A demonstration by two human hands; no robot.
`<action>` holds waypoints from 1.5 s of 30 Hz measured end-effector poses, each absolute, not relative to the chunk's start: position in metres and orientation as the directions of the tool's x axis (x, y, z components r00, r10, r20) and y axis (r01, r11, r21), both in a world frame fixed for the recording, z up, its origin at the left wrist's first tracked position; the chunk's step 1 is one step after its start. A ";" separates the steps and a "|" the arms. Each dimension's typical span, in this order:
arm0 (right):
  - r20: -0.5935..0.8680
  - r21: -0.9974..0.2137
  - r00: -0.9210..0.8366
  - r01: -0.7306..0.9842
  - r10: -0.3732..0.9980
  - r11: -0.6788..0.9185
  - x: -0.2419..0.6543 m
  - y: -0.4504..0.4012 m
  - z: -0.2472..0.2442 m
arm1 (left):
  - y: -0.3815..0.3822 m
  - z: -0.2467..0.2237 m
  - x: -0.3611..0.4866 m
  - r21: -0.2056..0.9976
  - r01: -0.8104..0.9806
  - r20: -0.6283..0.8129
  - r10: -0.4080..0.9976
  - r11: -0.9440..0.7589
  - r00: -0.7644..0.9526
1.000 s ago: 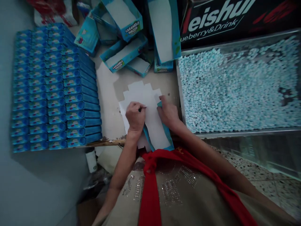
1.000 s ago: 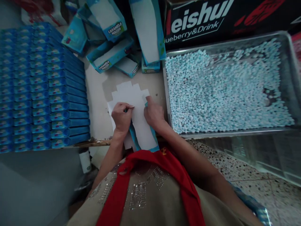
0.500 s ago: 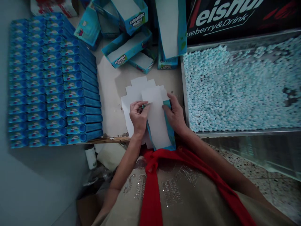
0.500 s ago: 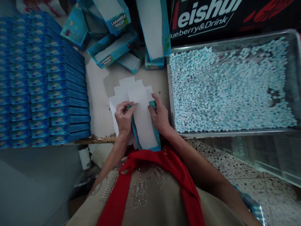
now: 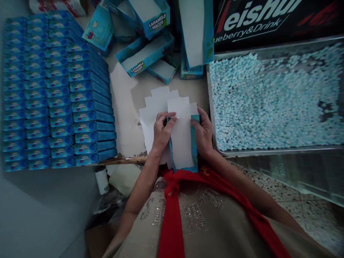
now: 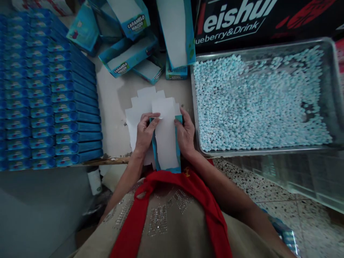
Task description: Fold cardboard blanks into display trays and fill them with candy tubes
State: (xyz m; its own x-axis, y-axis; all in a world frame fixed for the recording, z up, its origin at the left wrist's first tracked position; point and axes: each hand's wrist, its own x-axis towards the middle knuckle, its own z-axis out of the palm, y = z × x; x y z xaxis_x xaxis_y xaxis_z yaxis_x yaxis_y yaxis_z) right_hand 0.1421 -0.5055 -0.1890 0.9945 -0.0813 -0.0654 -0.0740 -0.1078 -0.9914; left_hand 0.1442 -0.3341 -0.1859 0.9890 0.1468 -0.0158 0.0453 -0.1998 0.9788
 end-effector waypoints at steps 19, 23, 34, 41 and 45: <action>-0.067 -0.571 0.992 0.047 0.104 -0.819 0.155 -0.495 -0.152 | -0.343 -0.193 0.136 0.964 0.016 0.090 0.383 -0.264 0.919; -0.155 -0.537 0.976 0.049 0.155 -0.842 0.156 -0.501 -0.149 | -0.334 -0.183 0.131 0.930 -0.074 0.175 0.257 -0.360 0.951; -0.303 -0.365 0.842 0.330 0.446 -0.870 0.197 -0.509 -0.110 | -0.291 -0.167 0.157 0.862 0.116 -0.134 -0.001 -0.493 0.991; -0.229 -0.437 0.750 0.490 0.620 -0.754 0.230 -0.505 -0.132 | -0.295 -0.172 0.169 0.715 -0.037 0.008 -0.045 -0.698 0.999; -0.192 -0.503 0.789 0.432 0.584 -0.749 0.249 -0.487 -0.155 | -0.300 -0.169 0.180 0.666 0.023 -0.058 -0.022 -0.746 0.998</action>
State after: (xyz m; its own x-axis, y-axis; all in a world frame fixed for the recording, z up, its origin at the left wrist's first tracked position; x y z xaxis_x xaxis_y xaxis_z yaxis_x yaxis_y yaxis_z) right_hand 0.2487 -0.4868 -0.1545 0.7887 0.5839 -0.1924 0.4315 -0.7487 -0.5031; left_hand 0.1803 -0.3000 -0.1695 0.9980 -0.0219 -0.0585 0.0227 -0.7458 0.6658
